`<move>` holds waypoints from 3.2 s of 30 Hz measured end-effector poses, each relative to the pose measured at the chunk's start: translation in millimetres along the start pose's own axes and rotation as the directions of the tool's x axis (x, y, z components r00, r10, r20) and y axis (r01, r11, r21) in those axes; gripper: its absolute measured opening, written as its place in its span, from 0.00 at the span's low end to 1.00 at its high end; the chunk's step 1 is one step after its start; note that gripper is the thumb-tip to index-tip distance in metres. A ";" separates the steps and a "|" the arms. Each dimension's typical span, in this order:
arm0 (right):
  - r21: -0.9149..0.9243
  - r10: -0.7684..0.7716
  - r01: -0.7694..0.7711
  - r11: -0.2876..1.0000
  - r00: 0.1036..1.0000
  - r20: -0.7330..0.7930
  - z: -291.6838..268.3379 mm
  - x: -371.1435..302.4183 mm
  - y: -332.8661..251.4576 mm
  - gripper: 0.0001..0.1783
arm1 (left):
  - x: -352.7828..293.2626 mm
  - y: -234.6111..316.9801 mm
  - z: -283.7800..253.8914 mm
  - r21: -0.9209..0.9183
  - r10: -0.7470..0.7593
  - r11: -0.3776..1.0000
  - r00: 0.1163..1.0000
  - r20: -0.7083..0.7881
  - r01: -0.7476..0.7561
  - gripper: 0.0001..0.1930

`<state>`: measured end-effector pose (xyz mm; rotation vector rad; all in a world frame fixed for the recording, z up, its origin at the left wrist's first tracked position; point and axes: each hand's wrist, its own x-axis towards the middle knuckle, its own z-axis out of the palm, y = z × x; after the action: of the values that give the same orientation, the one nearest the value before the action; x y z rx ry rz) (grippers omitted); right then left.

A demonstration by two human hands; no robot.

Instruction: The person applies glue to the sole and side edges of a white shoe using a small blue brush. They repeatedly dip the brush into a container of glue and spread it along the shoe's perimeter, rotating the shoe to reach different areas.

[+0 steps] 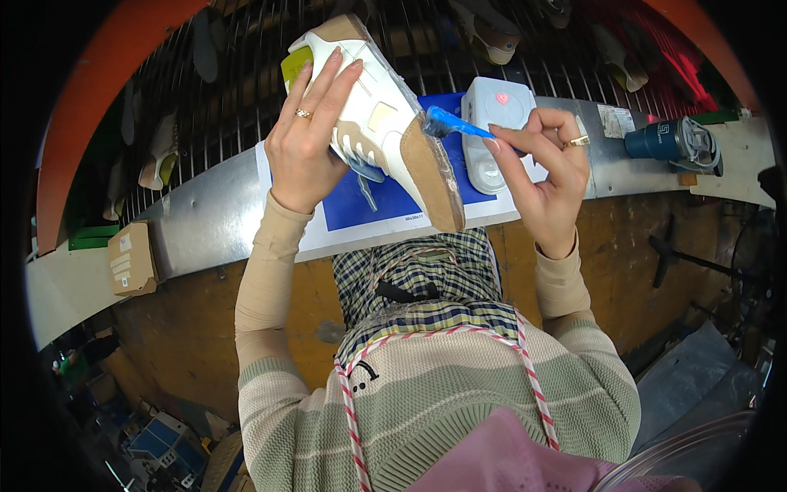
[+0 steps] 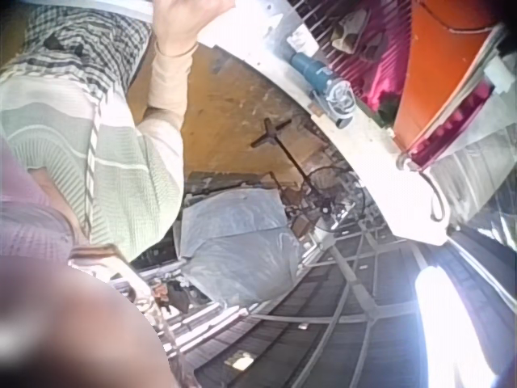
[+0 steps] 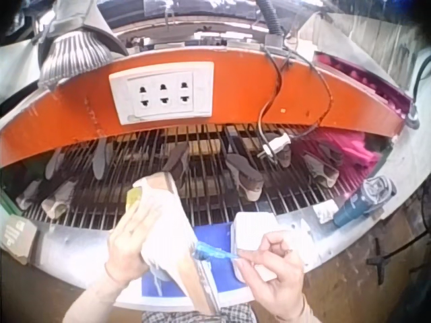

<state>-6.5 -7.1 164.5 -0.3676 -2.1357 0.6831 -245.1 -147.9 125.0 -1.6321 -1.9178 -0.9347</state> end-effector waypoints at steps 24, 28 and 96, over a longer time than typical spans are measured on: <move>0.148 -0.126 0.115 0.982 0.990 0.065 -27.2 -2.8 2.2 0.18 | -2.3 -5.8 -17.8 -0.157 -0.110 0.975 0.959 0.260 0.155 0.43; 0.112 -0.169 0.162 0.980 0.984 0.055 -28.1 -0.7 0.3 0.19 | -7.1 -3.4 -24.9 -0.231 -0.131 0.942 0.901 0.413 0.242 0.43; 0.555 0.435 -0.369 0.745 0.900 0.015 38.8 -13.1 20.1 0.07 | -64.8 41.5 6.4 -0.664 -0.395 -0.343 0.539 0.744 0.665 0.53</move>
<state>-29.2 -10.4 125.0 -0.5419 -1.6547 1.4480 -191.2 -183.7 82.8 -0.9334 -2.2490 -3.4060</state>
